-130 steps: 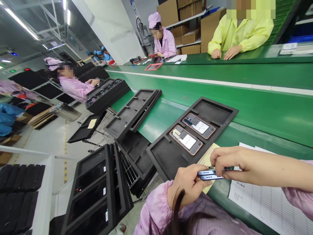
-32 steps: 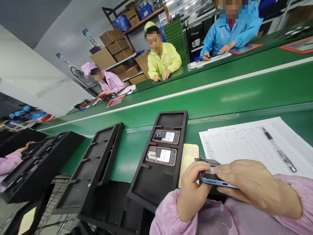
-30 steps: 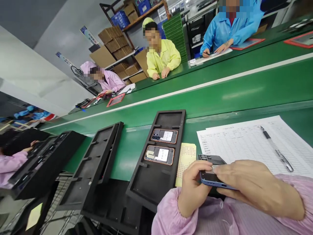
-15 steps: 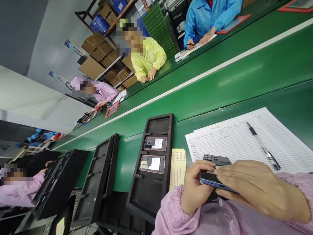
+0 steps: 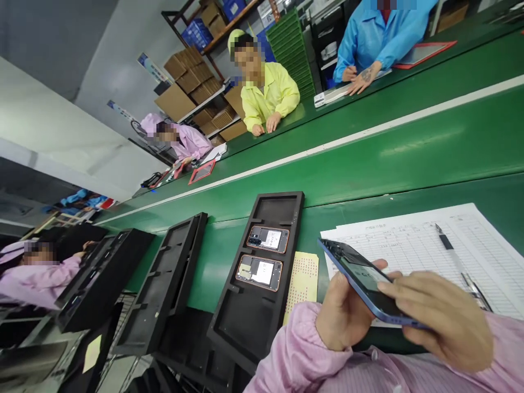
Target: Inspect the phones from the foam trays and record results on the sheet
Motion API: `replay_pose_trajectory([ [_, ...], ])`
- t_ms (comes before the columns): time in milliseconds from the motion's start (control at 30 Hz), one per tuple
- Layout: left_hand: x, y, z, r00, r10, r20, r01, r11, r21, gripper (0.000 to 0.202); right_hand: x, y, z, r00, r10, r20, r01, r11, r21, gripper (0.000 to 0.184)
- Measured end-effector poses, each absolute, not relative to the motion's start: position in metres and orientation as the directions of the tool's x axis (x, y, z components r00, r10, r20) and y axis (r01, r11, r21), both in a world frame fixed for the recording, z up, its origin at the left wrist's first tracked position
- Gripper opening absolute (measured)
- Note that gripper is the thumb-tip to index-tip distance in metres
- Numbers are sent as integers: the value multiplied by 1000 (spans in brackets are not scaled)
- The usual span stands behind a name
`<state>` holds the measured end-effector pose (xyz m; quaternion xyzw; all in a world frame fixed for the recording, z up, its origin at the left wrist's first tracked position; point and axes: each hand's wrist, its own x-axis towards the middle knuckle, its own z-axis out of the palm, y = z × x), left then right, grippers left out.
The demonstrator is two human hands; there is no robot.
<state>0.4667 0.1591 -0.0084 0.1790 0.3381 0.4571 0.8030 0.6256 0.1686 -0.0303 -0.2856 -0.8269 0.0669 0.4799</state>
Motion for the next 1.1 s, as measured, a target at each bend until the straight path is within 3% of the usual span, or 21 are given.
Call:
replay_pose_trajectory([
  [100, 463, 162, -5, 173, 918, -356, -662, 376, 649, 68, 621, 168, -33, -469, 437, 768, 249, 899, -360, 26],
  [167, 459, 160, -8, 110, 930, -351, -638, 337, 693, 78, 620, 173, -29, -471, 508, 722, 214, 859, -465, 29],
  [300, 456, 151, -19, 213, 924, -316, -512, 381, 769, 103, 619, 196, -17, -331, 810, 483, 225, 565, -794, 34],
  [433, 453, 144, -24, 382, 876, -295, -330, 428, 841, 124, 617, 219, -7, -491, 838, 240, 61, 308, -950, 55],
  [600, 450, 142, -22, 433, 850, -300, -181, 408, 895, 132, 613, 224, 2, -561, 826, 58, 36, 94, -995, 44],
  [733, 450, 144, -22, 465, 835, -294, -156, 404, 901, 131, 610, 222, 5, -554, 831, -45, 28, -35, -999, 48],
  [967, 448, 148, -24, 504, 832, -234, -183, 368, 912, 124, 612, 218, 10, -527, 839, -139, 107, -96, -990, 54],
  [1100, 448, 148, -24, 488, 838, -246, -180, 372, 910, 122, 611, 218, 8, -515, 849, -119, 106, -75, -992, 56],
])
